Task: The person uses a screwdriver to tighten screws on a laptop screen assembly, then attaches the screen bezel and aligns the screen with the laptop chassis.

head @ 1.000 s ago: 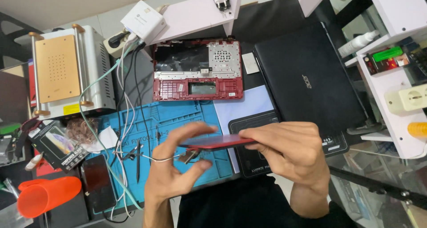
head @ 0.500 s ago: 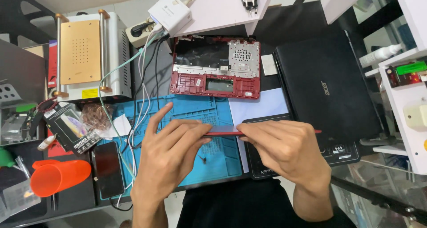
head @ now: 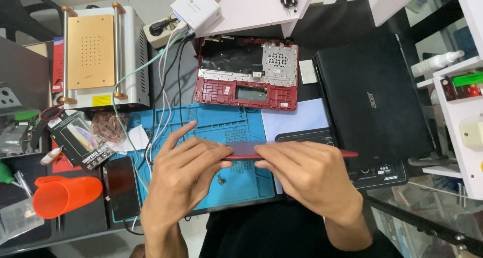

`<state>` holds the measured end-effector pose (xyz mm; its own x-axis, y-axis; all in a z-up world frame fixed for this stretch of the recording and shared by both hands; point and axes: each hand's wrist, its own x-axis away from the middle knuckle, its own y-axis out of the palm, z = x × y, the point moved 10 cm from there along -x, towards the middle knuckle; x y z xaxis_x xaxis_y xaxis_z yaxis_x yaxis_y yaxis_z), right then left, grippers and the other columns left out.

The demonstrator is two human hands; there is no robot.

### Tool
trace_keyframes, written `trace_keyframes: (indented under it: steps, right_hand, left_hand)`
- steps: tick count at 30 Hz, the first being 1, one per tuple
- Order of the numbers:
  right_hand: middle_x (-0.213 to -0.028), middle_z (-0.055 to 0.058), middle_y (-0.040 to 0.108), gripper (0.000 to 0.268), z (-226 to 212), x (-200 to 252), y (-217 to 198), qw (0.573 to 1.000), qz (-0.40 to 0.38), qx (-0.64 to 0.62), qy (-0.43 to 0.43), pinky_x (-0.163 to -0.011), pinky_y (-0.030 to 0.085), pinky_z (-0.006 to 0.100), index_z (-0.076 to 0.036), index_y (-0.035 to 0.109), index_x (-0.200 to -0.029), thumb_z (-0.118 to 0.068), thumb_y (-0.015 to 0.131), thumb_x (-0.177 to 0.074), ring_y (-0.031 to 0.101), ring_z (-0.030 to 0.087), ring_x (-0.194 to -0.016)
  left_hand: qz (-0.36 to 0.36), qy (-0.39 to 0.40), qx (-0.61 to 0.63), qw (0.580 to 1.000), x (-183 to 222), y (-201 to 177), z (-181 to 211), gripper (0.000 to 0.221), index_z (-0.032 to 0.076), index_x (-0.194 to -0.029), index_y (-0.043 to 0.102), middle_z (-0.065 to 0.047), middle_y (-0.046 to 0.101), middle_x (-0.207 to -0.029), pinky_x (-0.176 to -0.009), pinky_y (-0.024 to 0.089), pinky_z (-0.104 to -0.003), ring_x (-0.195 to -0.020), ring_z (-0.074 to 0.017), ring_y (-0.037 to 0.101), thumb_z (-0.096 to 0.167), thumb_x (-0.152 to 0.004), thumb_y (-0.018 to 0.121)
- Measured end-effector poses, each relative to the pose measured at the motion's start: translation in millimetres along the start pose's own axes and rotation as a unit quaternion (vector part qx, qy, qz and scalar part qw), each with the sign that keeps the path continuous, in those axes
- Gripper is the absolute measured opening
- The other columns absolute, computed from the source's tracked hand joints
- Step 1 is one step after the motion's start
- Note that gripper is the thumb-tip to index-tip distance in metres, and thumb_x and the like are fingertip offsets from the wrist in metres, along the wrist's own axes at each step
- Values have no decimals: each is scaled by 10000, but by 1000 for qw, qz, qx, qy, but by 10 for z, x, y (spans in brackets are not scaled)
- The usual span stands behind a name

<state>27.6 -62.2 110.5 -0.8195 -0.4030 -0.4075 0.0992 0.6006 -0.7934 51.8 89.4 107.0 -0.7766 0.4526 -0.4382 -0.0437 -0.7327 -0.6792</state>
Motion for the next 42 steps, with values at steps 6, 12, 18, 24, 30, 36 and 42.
trace_keyframes:
  steps: [6,12,18,24,30,36,42]
  right_hand:
    - [-990,113,765,207,-220,-180,104,999,37,-31,4,-712,585,365,-8,731,-1082,-93,756,-896,758,272,-859]
    - [-989,88,766,202,-222,-197,60,997,69,-25,20,-703,580,345,-31,732,-1069,-90,767,-879,756,249,-855]
    - [-946,77,756,207,-234,-210,85,995,79,-33,41,-683,540,347,-23,736,-1049,-59,775,-849,739,242,-824]
    - [-952,75,754,186,-242,-192,96,995,88,-37,36,-701,535,352,-21,725,-1002,-11,769,-822,733,245,-835]
    - [-936,71,753,189,-244,-206,113,995,83,-43,35,-660,506,344,-17,726,-988,10,775,-808,729,233,-818]
    - [-922,68,749,203,-252,-210,127,995,81,-45,34,-647,492,348,-20,726,-981,29,762,-787,726,225,-808]
    - [-901,71,748,197,-253,-219,122,996,73,-39,29,-636,487,354,-16,734,-986,12,766,-794,729,228,-797]
  left_hand:
    - [43,-16,-1,999,30,7,-35,191,73,-971,712,-15,760,-923,-1103,478,-487,-841,-188,725,85,-814,820]
    - [134,-98,68,984,282,152,-207,183,67,-1003,725,-22,777,-962,-1144,478,-473,-899,-172,758,-11,-848,784]
    - [193,-146,173,955,407,223,-372,182,55,-1019,723,-62,777,-974,-1208,459,-520,-950,-192,762,-36,-867,766]
    - [187,-146,207,949,409,232,-416,191,50,-1008,732,-60,781,-974,-1223,441,-539,-929,-187,756,-37,-844,777]
    - [180,-154,220,946,411,240,-446,183,54,-982,735,-64,786,-968,-1239,427,-546,-911,-183,758,-23,-830,803]
    - [163,-161,237,944,406,245,-458,181,47,-979,744,-65,784,-934,-1265,375,-570,-904,-186,753,6,-821,821]
    - [159,-170,240,942,429,241,-476,170,51,-973,743,-60,787,-938,-1291,343,-571,-921,-187,765,15,-828,823]
